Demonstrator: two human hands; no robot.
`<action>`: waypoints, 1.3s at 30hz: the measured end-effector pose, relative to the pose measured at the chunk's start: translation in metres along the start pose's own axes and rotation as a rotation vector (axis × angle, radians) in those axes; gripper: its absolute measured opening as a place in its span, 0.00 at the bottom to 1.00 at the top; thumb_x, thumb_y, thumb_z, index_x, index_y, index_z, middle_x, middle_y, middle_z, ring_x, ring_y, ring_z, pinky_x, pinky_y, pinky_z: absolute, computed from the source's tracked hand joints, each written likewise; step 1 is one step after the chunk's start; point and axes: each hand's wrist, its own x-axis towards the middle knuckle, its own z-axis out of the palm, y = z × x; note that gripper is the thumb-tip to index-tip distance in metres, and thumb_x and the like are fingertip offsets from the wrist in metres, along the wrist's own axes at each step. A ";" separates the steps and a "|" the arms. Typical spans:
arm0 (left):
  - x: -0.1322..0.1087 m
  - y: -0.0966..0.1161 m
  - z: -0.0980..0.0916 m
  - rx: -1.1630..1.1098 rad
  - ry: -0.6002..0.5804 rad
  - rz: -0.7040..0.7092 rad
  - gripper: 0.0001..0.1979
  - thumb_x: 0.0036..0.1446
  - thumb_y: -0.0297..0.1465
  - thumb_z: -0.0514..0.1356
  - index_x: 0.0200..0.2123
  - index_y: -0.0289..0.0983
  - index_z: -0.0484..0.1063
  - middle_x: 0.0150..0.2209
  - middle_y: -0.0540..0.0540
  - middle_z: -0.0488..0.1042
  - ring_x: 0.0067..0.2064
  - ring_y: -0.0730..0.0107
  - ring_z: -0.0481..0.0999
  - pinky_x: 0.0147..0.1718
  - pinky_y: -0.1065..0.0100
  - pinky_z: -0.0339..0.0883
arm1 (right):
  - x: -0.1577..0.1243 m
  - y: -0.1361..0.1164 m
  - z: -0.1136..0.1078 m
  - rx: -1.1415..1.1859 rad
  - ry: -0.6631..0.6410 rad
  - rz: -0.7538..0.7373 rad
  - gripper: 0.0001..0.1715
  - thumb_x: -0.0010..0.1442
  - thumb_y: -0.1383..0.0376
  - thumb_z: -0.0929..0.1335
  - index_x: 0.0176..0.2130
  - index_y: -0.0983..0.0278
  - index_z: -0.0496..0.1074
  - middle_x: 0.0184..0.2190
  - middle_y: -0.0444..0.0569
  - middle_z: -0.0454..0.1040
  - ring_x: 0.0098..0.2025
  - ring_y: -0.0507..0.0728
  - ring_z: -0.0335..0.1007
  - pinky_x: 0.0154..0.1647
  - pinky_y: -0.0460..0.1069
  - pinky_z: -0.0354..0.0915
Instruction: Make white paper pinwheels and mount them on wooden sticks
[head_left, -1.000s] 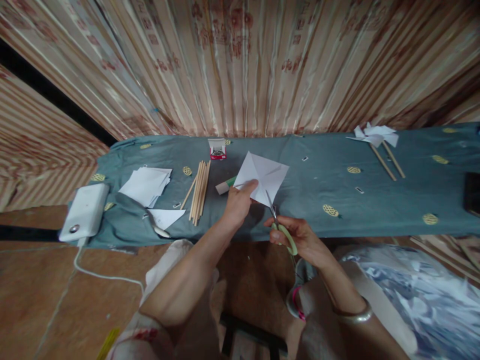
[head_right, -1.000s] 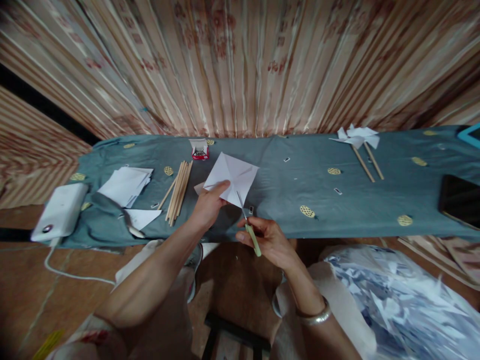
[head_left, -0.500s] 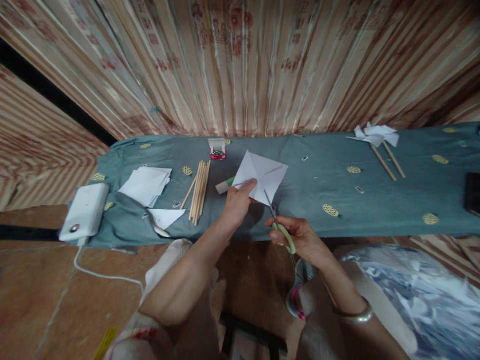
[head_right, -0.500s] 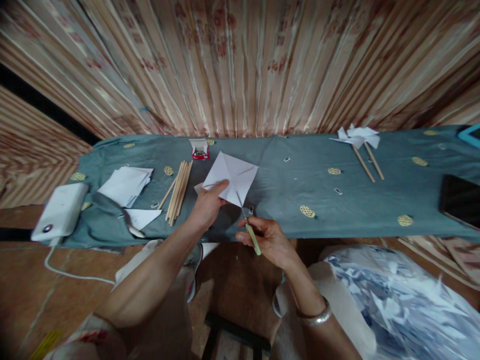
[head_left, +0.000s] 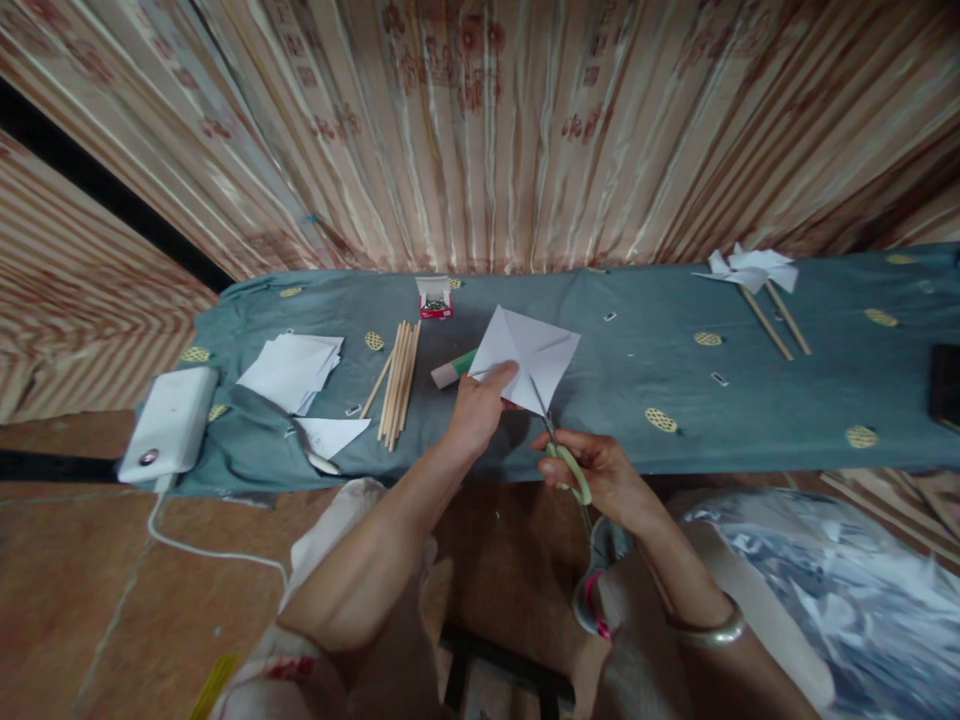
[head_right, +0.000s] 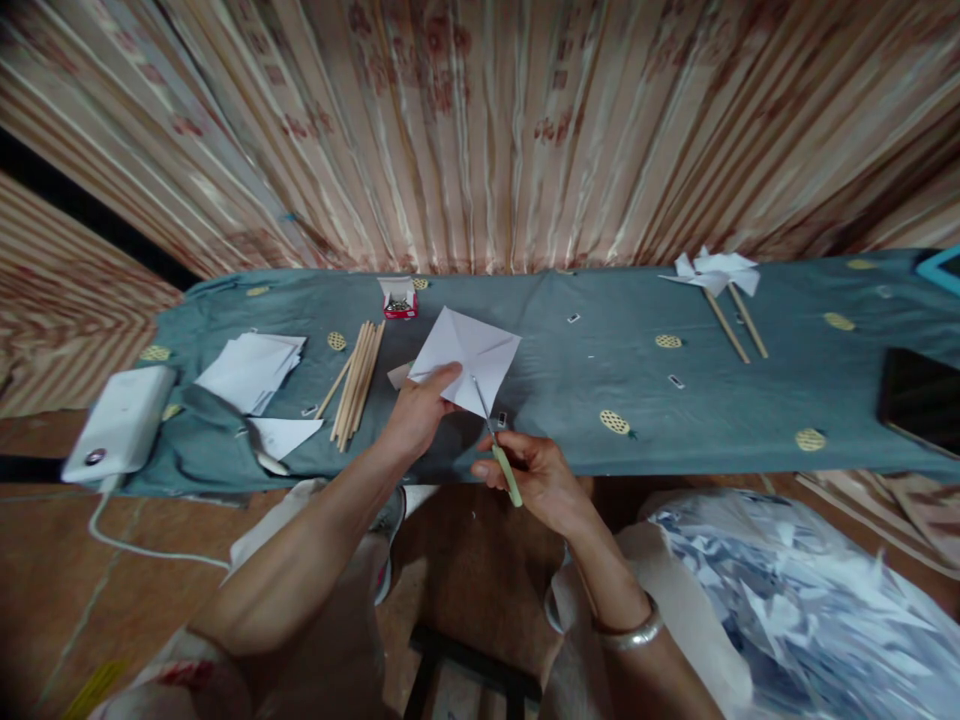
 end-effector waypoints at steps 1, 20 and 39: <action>0.000 -0.001 0.000 -0.002 -0.007 -0.001 0.09 0.42 0.35 0.63 0.26 0.35 0.71 0.26 0.49 0.73 0.27 0.70 0.69 0.25 0.70 0.65 | 0.000 -0.001 0.000 0.001 0.003 0.001 0.28 0.36 0.50 0.78 0.33 0.65 0.73 0.18 0.38 0.65 0.21 0.47 0.58 0.22 0.44 0.55; -0.005 0.000 0.002 -0.025 -0.024 -0.019 0.07 0.42 0.33 0.63 0.25 0.35 0.72 0.25 0.50 0.72 0.26 0.71 0.69 0.25 0.70 0.65 | 0.001 -0.002 0.001 0.032 0.019 0.016 0.27 0.34 0.51 0.78 0.31 0.64 0.73 0.17 0.37 0.64 0.21 0.47 0.59 0.22 0.44 0.57; -0.005 -0.002 0.002 -0.014 -0.022 -0.013 0.08 0.42 0.34 0.63 0.24 0.35 0.72 0.25 0.49 0.72 0.26 0.72 0.68 0.24 0.71 0.63 | 0.000 -0.003 0.001 0.026 0.038 0.013 0.26 0.33 0.52 0.79 0.29 0.64 0.74 0.17 0.38 0.64 0.21 0.47 0.59 0.22 0.44 0.58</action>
